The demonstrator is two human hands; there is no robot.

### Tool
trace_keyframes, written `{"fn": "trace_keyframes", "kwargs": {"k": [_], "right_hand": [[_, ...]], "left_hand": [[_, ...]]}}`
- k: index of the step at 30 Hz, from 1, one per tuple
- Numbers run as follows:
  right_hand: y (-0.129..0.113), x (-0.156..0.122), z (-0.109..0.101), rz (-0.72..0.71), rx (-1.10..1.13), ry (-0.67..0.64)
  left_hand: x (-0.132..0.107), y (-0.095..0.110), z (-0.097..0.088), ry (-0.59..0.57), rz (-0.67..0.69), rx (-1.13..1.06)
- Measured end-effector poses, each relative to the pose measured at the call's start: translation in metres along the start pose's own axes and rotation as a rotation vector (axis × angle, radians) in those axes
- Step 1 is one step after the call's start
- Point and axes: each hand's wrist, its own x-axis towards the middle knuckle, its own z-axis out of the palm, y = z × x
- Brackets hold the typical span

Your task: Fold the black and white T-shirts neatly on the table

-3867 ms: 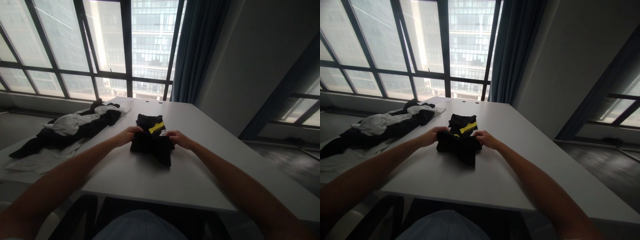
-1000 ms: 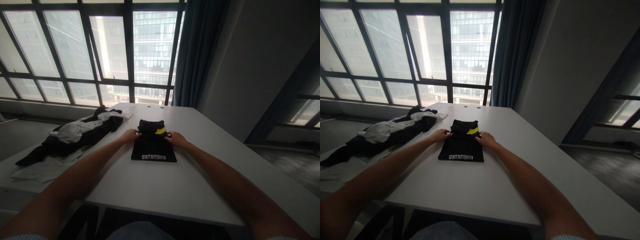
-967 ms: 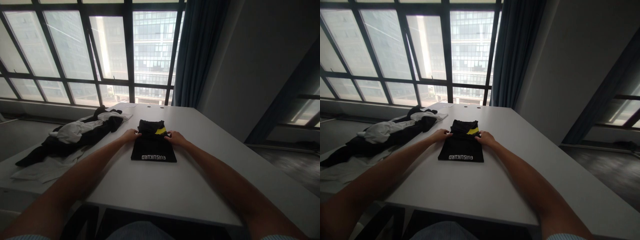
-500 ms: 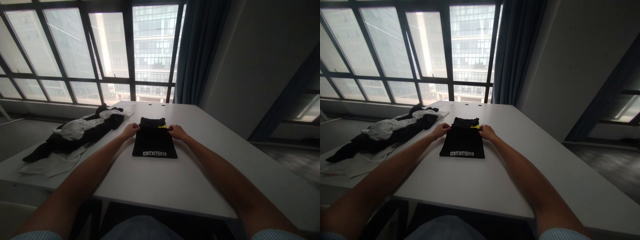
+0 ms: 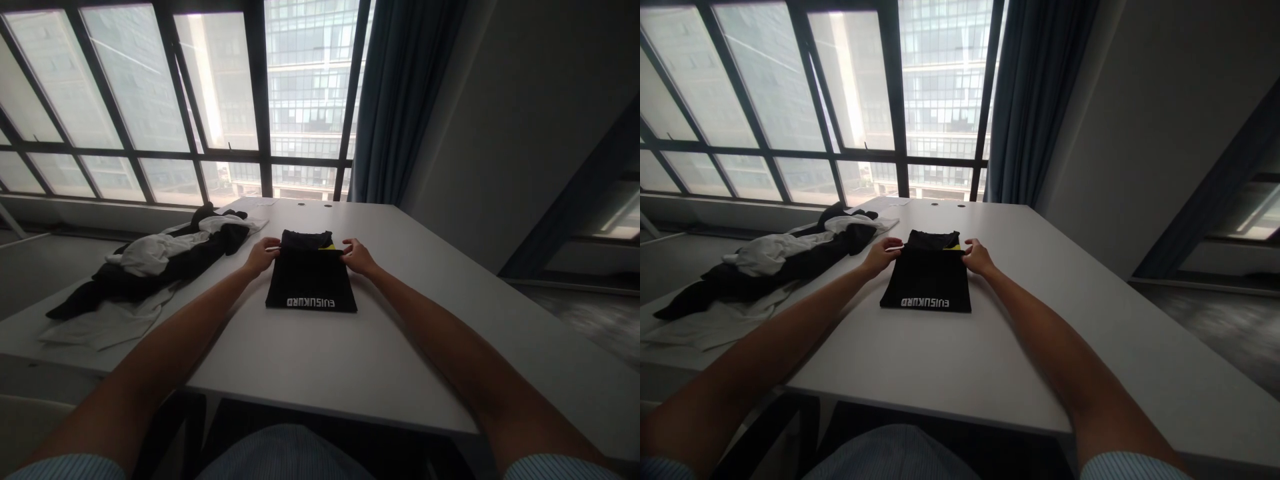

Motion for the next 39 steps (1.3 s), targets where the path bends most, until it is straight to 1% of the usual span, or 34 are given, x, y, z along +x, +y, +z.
{"fn": "trace_keyframes", "kwargs": {"k": [2, 3, 5, 7, 9, 12, 14, 16, 20, 24, 27, 33, 36, 39], "right_hand": [[-0.001, -0.005, 0.003, -0.049, -0.279, 0.043], [-0.003, -0.008, 0.005, -0.080, -0.377, 0.046], [-0.011, -0.013, 0.010, -0.128, -0.472, 0.030], [-0.021, -0.019, 0.016, -0.163, -0.482, 0.000], [-0.030, -0.024, 0.023, -0.238, -0.463, -0.057], [-0.037, -0.031, 0.037, -0.341, -0.443, -0.203], [-0.036, -0.034, 0.044, -0.327, -0.444, -0.295], [-0.032, -0.034, 0.049, -0.284, -0.439, -0.353], [-0.025, -0.033, 0.049, -0.228, -0.436, -0.377], [-0.019, -0.035, 0.041, -0.137, -0.467, -0.375], [-0.012, -0.039, 0.032, -0.083, -0.496, -0.376], [0.006, -0.051, 0.013, -0.067, -0.519, -0.353], [0.012, -0.057, 0.010, -0.068, -0.512, -0.326], [0.012, -0.061, 0.010, -0.071, -0.507, -0.284]], "left_hand": [[-0.005, 0.001, 0.003, 0.030, 0.049, 0.180], [-0.008, 0.003, 0.006, 0.005, 0.089, 0.249], [-0.015, 0.006, 0.014, -0.120, 0.199, 0.401], [-0.024, 0.010, 0.024, -0.282, 0.298, 0.543], [-0.031, 0.011, 0.033, -0.405, 0.325, 0.615], [-0.037, 0.008, 0.042, -0.509, 0.287, 0.692], [-0.038, 0.004, 0.043, -0.548, 0.256, 0.726], [-0.037, 0.001, 0.042, -0.571, 0.237, 0.746], [-0.035, -0.003, 0.040, -0.579, 0.211, 0.770], [-0.035, -0.004, 0.036, -0.561, 0.175, 0.785], [-0.034, -0.006, 0.029, -0.554, 0.142, 0.808], [-0.033, -0.012, 0.009, -0.538, 0.132, 0.834], [-0.037, -0.012, 0.000, -0.553, 0.104, 0.869], [-0.045, -0.007, -0.009, -0.566, 0.075, 0.919]]}}
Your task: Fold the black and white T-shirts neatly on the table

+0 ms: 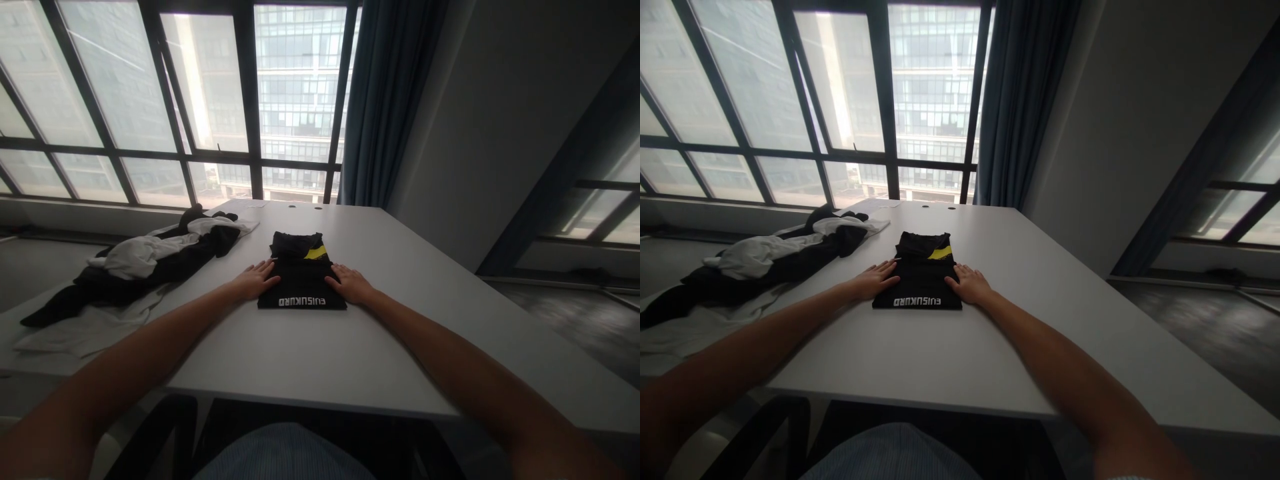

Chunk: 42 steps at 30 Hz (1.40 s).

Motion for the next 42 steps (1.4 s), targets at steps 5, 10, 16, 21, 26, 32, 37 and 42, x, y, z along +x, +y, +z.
{"fn": "trace_keyframes", "kwargs": {"k": [5, 10, 16, 21, 26, 32, 37, 42], "right_hand": [[-0.012, -0.008, -0.004, -0.065, 0.014, 0.131], [-0.040, -0.021, -0.004, -0.261, 0.086, 0.122], [-0.053, -0.026, 0.003, -0.376, 0.104, -0.085], [-0.041, -0.019, 0.002, -0.346, 0.094, -0.134], [-0.021, -0.005, 0.006, -0.250, 0.089, -0.105], [0.004, 0.007, 0.007, -0.178, 0.096, -0.049], [0.027, 0.010, 0.003, -0.218, 0.114, 0.058], [0.042, 0.009, -0.005, -0.363, 0.137, 0.194]], "left_hand": [[-0.019, 0.021, -0.005, 0.037, 0.147, -0.018], [-0.029, 0.059, 0.004, -0.023, 0.381, -0.029], [-0.031, 0.066, 0.012, -0.100, 0.391, 0.006], [-0.024, 0.055, 0.011, -0.123, 0.354, -0.006], [-0.018, 0.040, 0.004, -0.130, 0.323, -0.022], [-0.008, 0.008, -0.002, -0.136, 0.186, -0.017], [-0.004, -0.027, -0.012, -0.023, 0.155, -0.154], [-0.011, -0.043, -0.027, -0.009, 0.294, -0.325]]}}
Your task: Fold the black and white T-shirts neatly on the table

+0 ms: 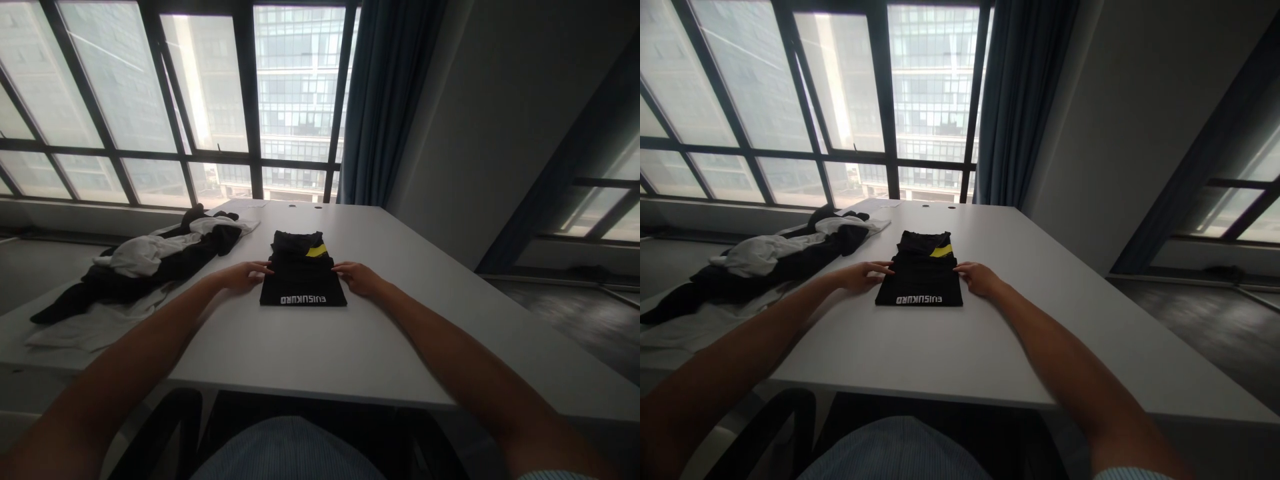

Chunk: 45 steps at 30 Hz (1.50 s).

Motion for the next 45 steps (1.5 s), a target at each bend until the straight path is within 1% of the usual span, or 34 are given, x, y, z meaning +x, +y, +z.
{"fn": "trace_keyframes", "kwargs": {"k": [3, 6, 10, 12, 14, 16, 18, 22, 24, 25, 27, 28, 29, 30, 31, 33, 35, 36, 38, 40, 42, 45], "right_hand": [[0.000, 0.002, -0.002, -0.046, -0.015, 0.073], [-0.005, 0.006, 0.000, -0.076, -0.041, 0.103], [-0.014, 0.009, 0.003, -0.088, -0.068, 0.086], [-0.017, 0.009, 0.003, -0.076, -0.082, 0.068], [-0.020, 0.009, 0.001, -0.063, -0.088, 0.056], [-0.023, 0.008, -0.003, -0.067, -0.072, 0.053], [-0.028, 0.006, -0.010, -0.083, -0.037, 0.053], [-0.043, -0.004, -0.031, -0.116, 0.075, -0.001], [-0.050, -0.008, -0.042, -0.110, 0.176, -0.069], [-0.052, -0.010, -0.047, -0.095, 0.241, -0.121], [-0.055, -0.011, -0.054, -0.042, 0.403, -0.262], [-0.056, -0.010, -0.055, -0.007, 0.503, -0.333], [-0.056, -0.009, -0.055, 0.031, 0.610, -0.385], [-0.056, -0.008, -0.053, 0.074, 0.714, -0.405], [-0.055, -0.006, -0.050, 0.122, 0.804, -0.384], [-0.053, -0.001, -0.040, 0.240, 0.921, -0.246], [-0.051, 0.004, -0.029, 0.401, 0.943, -0.098], [-0.049, 0.006, -0.024, 0.480, 0.937, -0.050], [-0.047, 0.010, -0.015, 0.596, 0.918, -0.009], [-0.044, 0.012, -0.008, 0.624, 0.895, -0.006], [-0.043, 0.013, -0.003, 0.591, 0.858, -0.004], [-0.043, 0.013, 0.004, 0.547, 0.790, 0.033]], "left_hand": [[0.002, 0.003, 0.000, 0.082, 0.036, 0.010], [0.009, 0.006, 0.008, 0.154, 0.055, 0.003], [0.015, 0.008, 0.019, 0.235, 0.091, -0.024], [0.015, 0.010, 0.021, 0.257, 0.115, -0.029], [0.014, 0.014, 0.019, 0.253, 0.128, -0.041], [0.011, 0.021, 0.014, 0.227, 0.139, -0.056], [0.007, 0.029, 0.008, 0.171, 0.152, -0.074], [-0.003, 0.050, -0.008, 0.059, 0.157, -0.126], [-0.008, 0.059, -0.014, -0.012, 0.160, -0.168], [-0.010, 0.064, -0.017, -0.066, 0.160, -0.197], [-0.013, 0.069, -0.020, -0.188, 0.140, -0.282], [-0.013, 0.071, -0.020, -0.233, 0.116, -0.338], [-0.012, 0.071, -0.020, -0.256, 0.084, -0.401], [-0.011, 0.070, -0.018, -0.247, 0.051, -0.470], [-0.009, 0.069, -0.016, -0.201, 0.019, -0.544], [-0.002, 0.064, -0.010, -0.031, -0.055, -0.685], [0.004, 0.057, -0.004, 0.150, -0.155, -0.780], [0.006, 0.053, -0.001, 0.204, -0.213, -0.803], [0.010, 0.045, 0.004, 0.240, -0.319, -0.804], [0.012, 0.038, 0.009, 0.250, -0.396, -0.766], [0.014, 0.035, 0.015, 0.283, -0.436, -0.734], [0.017, 0.033, 0.023, 0.336, -0.413, -0.736]]}}
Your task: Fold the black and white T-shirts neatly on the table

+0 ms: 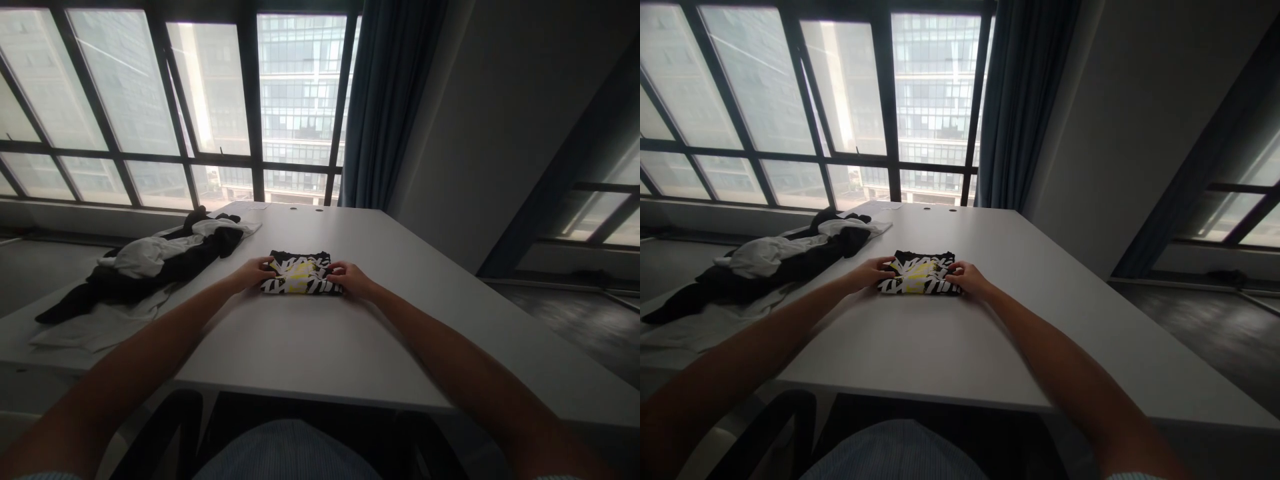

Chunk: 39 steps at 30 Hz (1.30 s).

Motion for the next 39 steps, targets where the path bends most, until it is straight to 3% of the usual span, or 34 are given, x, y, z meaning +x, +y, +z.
{"fn": "trace_keyframes", "kwargs": {"k": [5, 11, 15, 20, 23, 28, 35, 37, 39], "right_hand": [[0.001, -0.001, 0.006, -0.049, 0.035, 0.035], [-0.004, -0.006, 0.008, -0.265, -0.118, 0.143], [-0.006, -0.005, 0.010, -0.434, -0.226, 0.241], [-0.002, 0.000, 0.007, -0.243, -0.478, 0.179], [0.001, 0.002, 0.005, -0.197, -0.507, 0.124], [0.003, 0.003, 0.005, -0.217, -0.524, 0.127], [0.004, -0.001, 0.015, -0.385, -0.575, 0.208], [0.004, -0.002, 0.018, -0.418, -0.609, 0.252], [0.003, -0.002, 0.021, -0.391, -0.652, 0.262]], "left_hand": [[0.002, 0.000, 0.008, 0.018, 0.170, -0.009], [-0.003, 0.005, 0.014, 0.085, 0.378, -0.016], [-0.001, 0.003, 0.013, 0.169, 0.478, 0.111], [0.008, -0.003, 0.012, 0.175, 0.371, 0.439], [0.010, -0.005, 0.011, 0.130, 0.351, 0.491], [0.006, -0.005, 0.011, 0.096, 0.393, 0.488], [-0.001, 0.002, 0.021, 0.038, 0.727, 0.707], [0.000, 0.001, 0.021, 0.055, 0.708, 0.768], [0.003, -0.002, 0.021, 0.043, 0.571, 0.848]]}}
